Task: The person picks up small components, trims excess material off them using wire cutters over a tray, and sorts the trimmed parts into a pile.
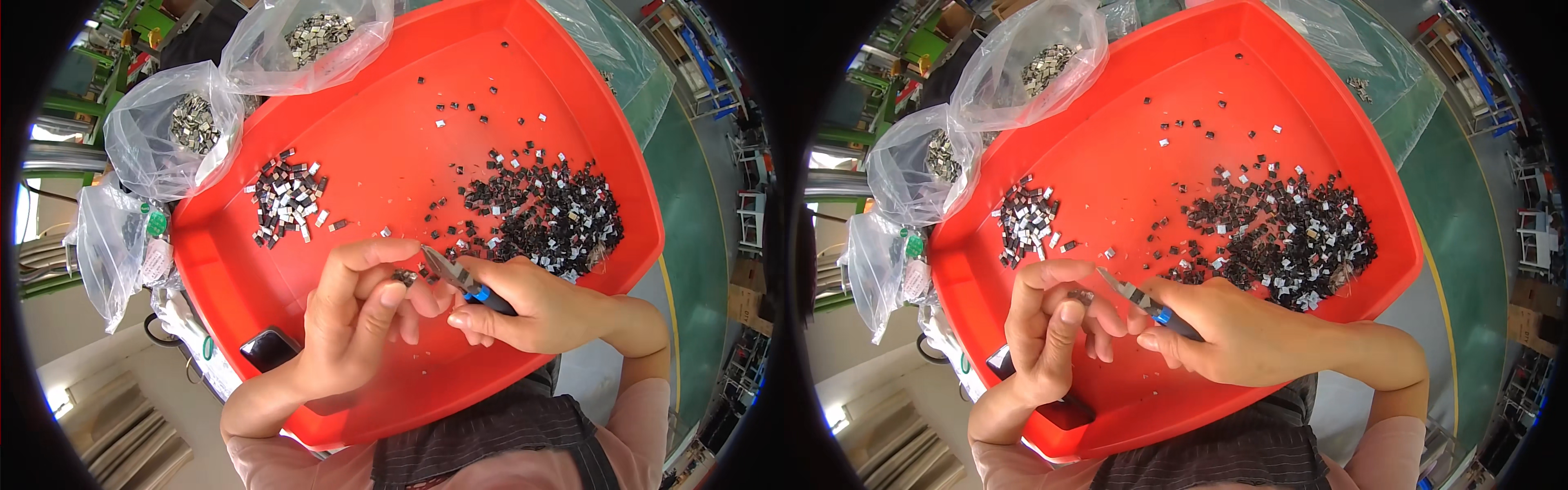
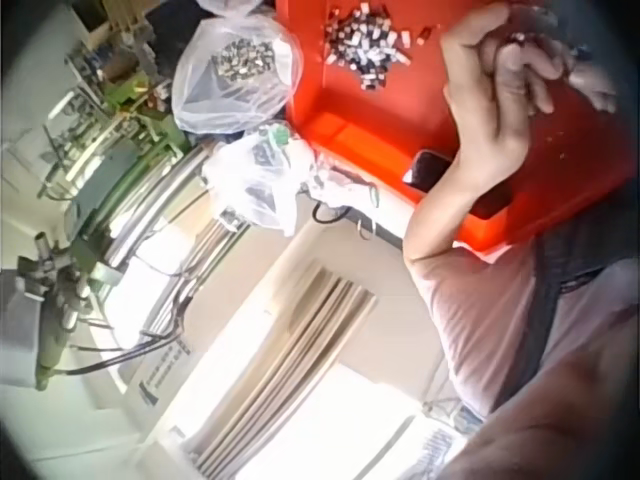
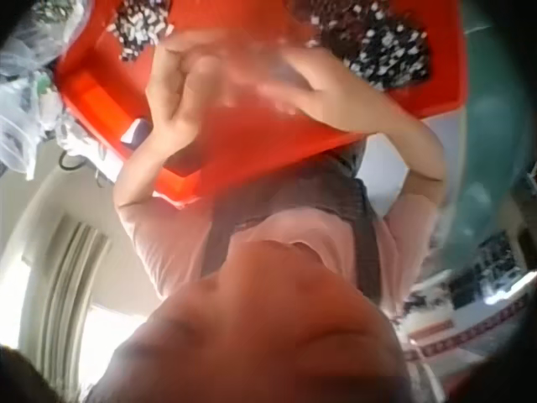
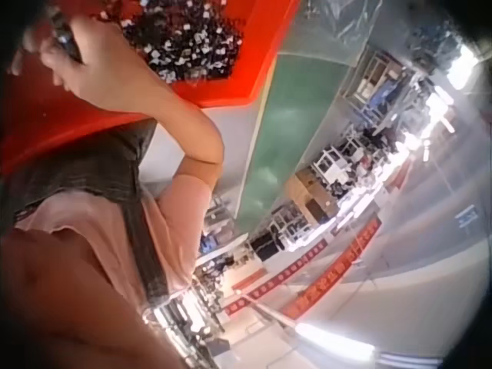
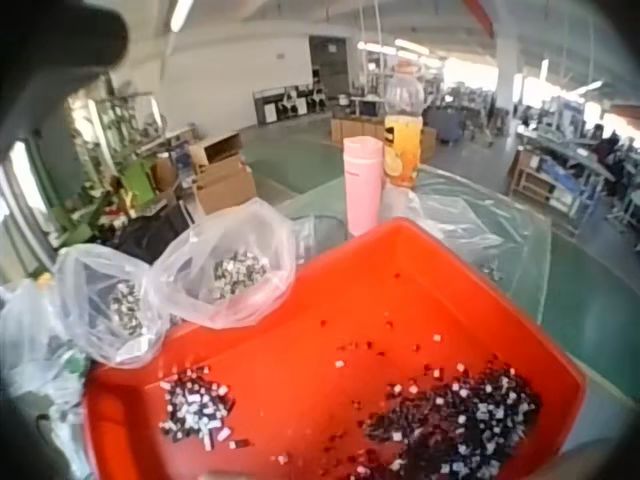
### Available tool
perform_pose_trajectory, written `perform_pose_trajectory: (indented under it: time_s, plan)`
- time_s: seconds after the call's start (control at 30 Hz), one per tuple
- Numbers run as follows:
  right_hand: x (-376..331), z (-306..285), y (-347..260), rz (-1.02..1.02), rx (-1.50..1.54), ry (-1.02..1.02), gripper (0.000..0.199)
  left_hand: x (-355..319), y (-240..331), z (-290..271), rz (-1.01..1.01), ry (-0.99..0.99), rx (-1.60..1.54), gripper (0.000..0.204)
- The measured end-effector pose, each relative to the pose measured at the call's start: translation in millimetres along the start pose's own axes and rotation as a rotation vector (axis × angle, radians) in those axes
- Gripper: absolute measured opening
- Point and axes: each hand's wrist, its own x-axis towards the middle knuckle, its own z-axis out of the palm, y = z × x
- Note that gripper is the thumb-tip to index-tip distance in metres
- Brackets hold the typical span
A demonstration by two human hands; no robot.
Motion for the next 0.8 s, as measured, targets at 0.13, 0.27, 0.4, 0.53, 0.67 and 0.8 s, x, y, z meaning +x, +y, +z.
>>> perform_pose_trajectory:
  time_s: [0.13, 0.27, 0.4, 0.53, 0.67, 0.8]
  plan:
    - [1.2, 2.7, 5.1, -0.019, -0.043, -0.006, 0.023, 2.3, 1.6, -0.5, -0.026, -0.02, -0.075, 0.023]
    - [1.1, 2.4, 9.4, 0.001, -0.067, -0.012, 0.027, 7.7, -0.9, 1.2, -0.074, -0.016, -0.127, 0.022]
    - [2.4, 5.6, 10.5, -0.157, -0.339, 0.156, 0.023, 4.6, 0.3, -1.7, -0.097, -0.01, -0.183, 0.019]
    - [1.7, 2.3, 10.2, -0.152, -0.35, 0.185, 0.022, 4.3, -3.2, -2.8, -0.094, -0.006, -0.202, 0.018]
    - [0.3, -3.2, 2.7, -0.066, -0.096, -0.031, 0.025, 5.9, -3.0, -1.8, -0.099, 0.001, -0.178, 0.017]
    - [-1.2, -7.0, -0.2, -0.002, -0.044, -0.115, 0.024, 8.6, -5.2, 0.1, -0.072, 0.019, -0.137, 0.016]
